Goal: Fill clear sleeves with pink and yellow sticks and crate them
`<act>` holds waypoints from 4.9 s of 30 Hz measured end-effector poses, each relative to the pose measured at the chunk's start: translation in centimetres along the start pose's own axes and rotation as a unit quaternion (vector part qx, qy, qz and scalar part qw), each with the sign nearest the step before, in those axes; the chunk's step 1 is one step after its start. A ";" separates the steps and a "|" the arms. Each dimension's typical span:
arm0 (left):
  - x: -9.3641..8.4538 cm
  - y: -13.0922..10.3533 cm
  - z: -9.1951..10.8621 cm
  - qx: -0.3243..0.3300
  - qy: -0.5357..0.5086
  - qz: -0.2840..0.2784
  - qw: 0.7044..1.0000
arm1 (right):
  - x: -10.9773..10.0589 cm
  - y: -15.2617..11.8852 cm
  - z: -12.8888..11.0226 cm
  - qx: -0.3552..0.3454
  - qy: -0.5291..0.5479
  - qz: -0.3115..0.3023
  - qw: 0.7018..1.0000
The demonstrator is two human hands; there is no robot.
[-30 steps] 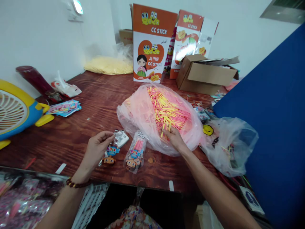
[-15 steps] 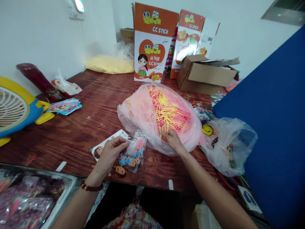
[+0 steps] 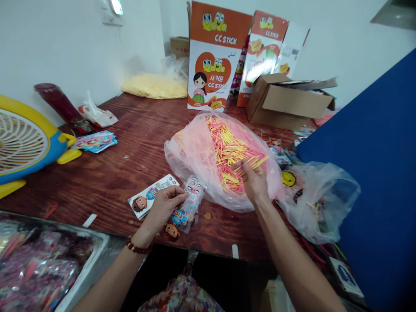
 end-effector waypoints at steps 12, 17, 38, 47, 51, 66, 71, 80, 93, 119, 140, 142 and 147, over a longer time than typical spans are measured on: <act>1.3 -0.6 0.5 0.005 0.054 -0.041 0.998 | 10.5 -8.1 -1.9 -0.088 -0.316 -0.339 0.882; 0.9 -1.0 0.5 0.011 0.083 -0.066 0.994 | 12.2 -8.9 -1.5 -0.135 -0.371 -0.402 0.826; 0.7 -2.0 1.9 0.091 0.069 -0.067 0.991 | 13.2 -8.7 -1.9 0.041 0.070 -0.146 0.986; 0.7 -1.1 2.0 0.087 0.015 -0.048 0.995 | 13.1 -9.4 -0.7 0.063 -0.044 -0.236 0.969; 0.9 -0.7 2.2 0.084 -0.015 -0.048 0.995 | 13.3 -8.9 -0.4 0.117 0.011 -0.249 0.961; -0.1 0.9 2.9 0.125 -0.095 0.003 0.988 | 14.6 -7.0 -2.6 -0.026 -0.168 -0.293 0.941; -0.2 1.0 3.2 0.128 -0.083 -0.004 0.988 | 14.1 -6.7 -3.8 -0.065 -0.212 -0.314 0.923; -0.1 0.9 3.3 0.115 -0.145 0.006 0.983 | 14.3 -6.7 -4.9 -0.175 -0.250 -0.331 0.893; -0.5 -1.3 6.1 0.225 -0.038 0.038 0.973 | 12.8 -6.8 -5.7 -0.145 -0.291 -0.269 0.907; 0.2 -0.9 1.9 0.008 -0.088 -0.066 0.994 | 12.5 -5.6 -5.1 -0.137 -0.236 -0.259 0.926; -0.3 -1.3 2.7 0.024 -0.002 -0.063 0.998 | 15.7 -6.1 -8.7 -0.263 -0.354 -0.440 0.783; -0.4 -1.3 2.4 0.011 -0.018 -0.064 0.998 | 15.8 -6.1 -8.6 -0.261 -0.361 -0.439 0.780; -0.3 -1.3 2.1 -0.012 -0.051 -0.079 0.995 | 15.1 -5.7 -8.3 -0.249 -0.370 -0.409 0.797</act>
Point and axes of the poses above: each hand's wrist, its own y-axis towards the middle knuckle, its own x-axis out of the palm, z = x × y, the point moved 8 cm from there along y, towards the middle knuckle, and after that the axes turned 5 degrees about -y, right-handed, at the moved point
